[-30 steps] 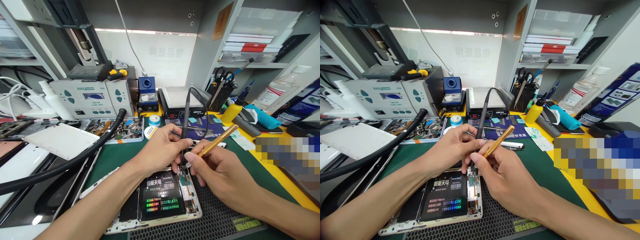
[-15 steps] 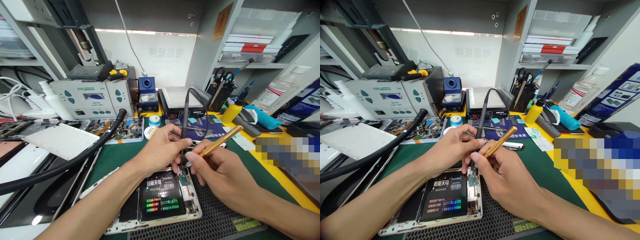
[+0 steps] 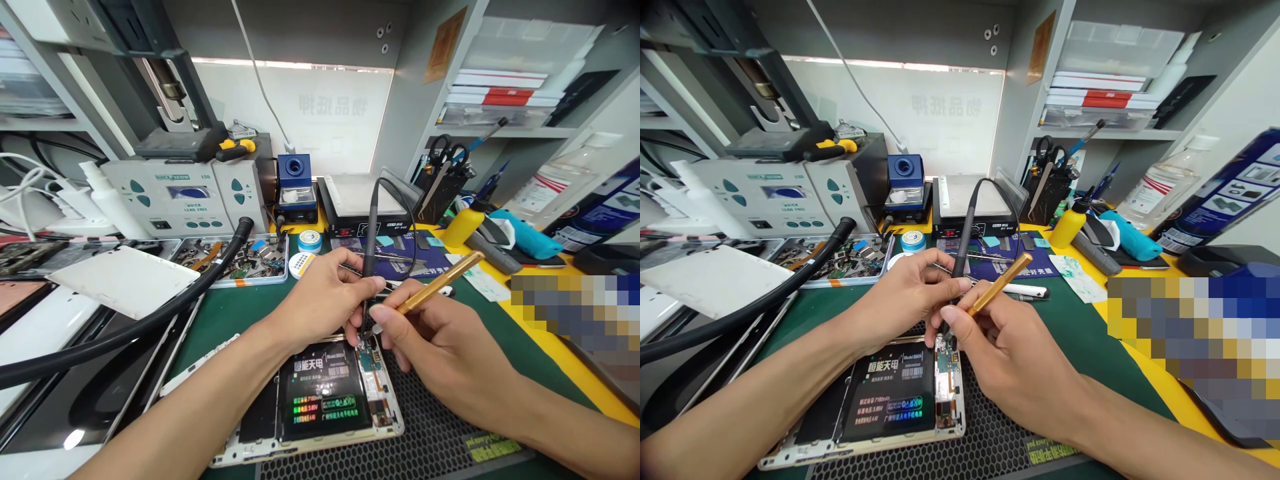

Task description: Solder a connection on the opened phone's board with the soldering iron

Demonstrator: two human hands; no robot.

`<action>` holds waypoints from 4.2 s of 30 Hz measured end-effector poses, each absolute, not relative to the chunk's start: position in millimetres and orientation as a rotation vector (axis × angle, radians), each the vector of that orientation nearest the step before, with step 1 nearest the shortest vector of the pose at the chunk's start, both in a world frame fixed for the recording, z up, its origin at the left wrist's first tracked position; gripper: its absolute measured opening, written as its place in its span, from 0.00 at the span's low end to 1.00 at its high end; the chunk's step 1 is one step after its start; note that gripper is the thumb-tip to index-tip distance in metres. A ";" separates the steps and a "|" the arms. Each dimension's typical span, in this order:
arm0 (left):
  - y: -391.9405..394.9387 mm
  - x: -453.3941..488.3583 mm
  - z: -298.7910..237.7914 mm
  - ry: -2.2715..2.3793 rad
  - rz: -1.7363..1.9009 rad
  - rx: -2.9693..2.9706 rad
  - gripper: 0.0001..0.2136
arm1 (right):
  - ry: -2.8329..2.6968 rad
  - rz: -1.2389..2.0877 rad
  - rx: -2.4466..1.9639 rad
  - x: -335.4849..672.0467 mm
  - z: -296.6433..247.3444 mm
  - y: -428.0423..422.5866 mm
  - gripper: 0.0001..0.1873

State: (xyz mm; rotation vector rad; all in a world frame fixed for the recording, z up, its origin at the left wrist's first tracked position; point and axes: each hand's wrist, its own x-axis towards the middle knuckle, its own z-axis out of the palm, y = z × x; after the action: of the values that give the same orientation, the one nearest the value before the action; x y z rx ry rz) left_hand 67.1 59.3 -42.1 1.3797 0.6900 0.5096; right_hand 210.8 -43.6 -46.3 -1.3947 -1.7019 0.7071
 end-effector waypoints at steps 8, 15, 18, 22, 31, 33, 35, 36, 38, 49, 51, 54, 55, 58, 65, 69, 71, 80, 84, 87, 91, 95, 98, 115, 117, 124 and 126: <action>61.1 69.3 -40.5 0.698 0.508 1.337 0.09 | -1.715 0.698 -1.408 210.4 -46.9 -43.3 0.14; 59.6 68.0 -40.4 0.689 0.498 1.335 0.09 | -1.680 0.676 -1.392 210.9 -49.2 -45.3 0.13; 59.5 68.2 -40.8 0.690 0.497 1.335 0.10 | -1.683 0.695 -1.392 210.5 -49.0 -45.2 0.13; 60.1 68.4 -41.1 0.689 0.500 1.335 0.10 | -1.683 0.700 -1.380 209.6 -48.6 -44.6 0.11; 60.0 68.4 -39.1 0.683 0.494 1.340 0.10 | -1.669 0.710 -1.431 210.1 -47.6 -46.9 0.13; 59.7 68.3 -39.2 0.682 0.491 1.339 0.10 | -1.677 0.724 -1.407 209.2 -45.5 -46.1 0.12; 59.6 68.0 -40.3 0.679 0.493 1.337 0.10 | -1.662 0.721 -1.378 208.3 -43.3 -45.3 0.13; 59.6 67.7 -41.1 0.675 0.494 1.336 0.10 | -1.631 0.705 -1.373 208.0 -42.5 -45.1 0.13; 59.9 66.9 -42.5 0.669 0.493 1.332 0.10 | -1.552 0.670 -1.382 208.3 -41.7 -45.2 0.13; 59.7 65.0 -36.6 0.681 0.418 1.399 0.10 | -1.449 0.927 -1.411 208.5 -41.3 -46.1 0.14; 60.3 65.0 -37.5 0.680 0.418 1.409 0.10 | -1.444 0.949 -1.404 208.2 -41.6 -46.2 0.13; 61.8 64.6 -40.3 0.666 0.429 1.409 0.09 | -1.438 0.965 -1.410 208.9 -43.0 -46.0 0.12; 62.3 64.5 -41.2 0.659 0.430 1.404 0.09 | -1.448 0.957 -1.422 209.3 -43.4 -45.7 0.13; 63.1 64.3 -42.6 0.642 0.424 1.387 0.09 | -1.478 0.913 -1.455 210.2 -44.6 -44.5 0.14; 62.1 65.2 -39.0 0.632 0.407 1.365 0.07 | -1.551 0.796 -1.492 210.8 -46.9 -41.4 0.15; 62.4 64.9 -38.1 0.624 0.401 1.353 0.05 | -1.599 0.758 -1.543 210.2 -44.9 -40.4 0.15; 62.5 64.6 -38.1 0.621 0.396 1.350 0.05 | -1.596 0.760 -1.549 209.9 -43.9 -40.4 0.15; 61.9 64.2 -39.9 0.617 0.388 1.336 0.05 | -1.589 0.765 -1.528 208.7 -45.3 -40.0 0.15; 63.5 64.8 -39.8 0.613 0.383 1.336 0.05 | -1.595 0.801 -1.522 209.4 -49.1 -41.2 0.16; 64.2 64.9 -39.5 0.606 0.386 1.333 0.06 | -1.568 0.810 -1.517 210.0 -51.1 -42.1 0.14; 64.6 65.4 -40.5 0.592 0.393 1.331 0.06 | -1.561 0.797 -1.508 209.6 -50.3 -41.9 0.12; 64.6 65.4 -42.4 0.593 0.398 1.318 0.07 | -1.571 0.779 -1.518 209.3 -49.6 -41.4 0.15; 64.1 64.4 -43.2 0.591 0.398 1.302 0.06 | -1.563 0.791 -1.528 209.1 -48.1 -41.1 0.16; 50.9 48.8 -0.6 0.556 0.562 1.644 0.12 | -1.177 0.732 -1.209 239.2 -34.3 -36.8 0.20; 46.7 45.2 2.1 0.613 0.652 1.746 0.10 | -1.173 0.617 -1.190 243.0 -30.4 -38.8 0.20; 38.8 35.9 -0.9 0.741 0.859 1.965 0.11 | -1.263 0.321 -1.379 243.9 -10.2 -58.3 0.25; 40.3 33.2 -0.5 0.767 0.876 1.927 0.12 | -1.350 0.347 -1.578 251.4 0.3 -68.0 0.28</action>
State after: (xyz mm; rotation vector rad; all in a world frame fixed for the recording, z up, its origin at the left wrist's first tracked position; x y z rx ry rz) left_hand 33.2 40.3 -0.5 1.9267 0.7670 0.8764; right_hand 251.4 -68.0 0.3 -1.5784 -1.3504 0.3472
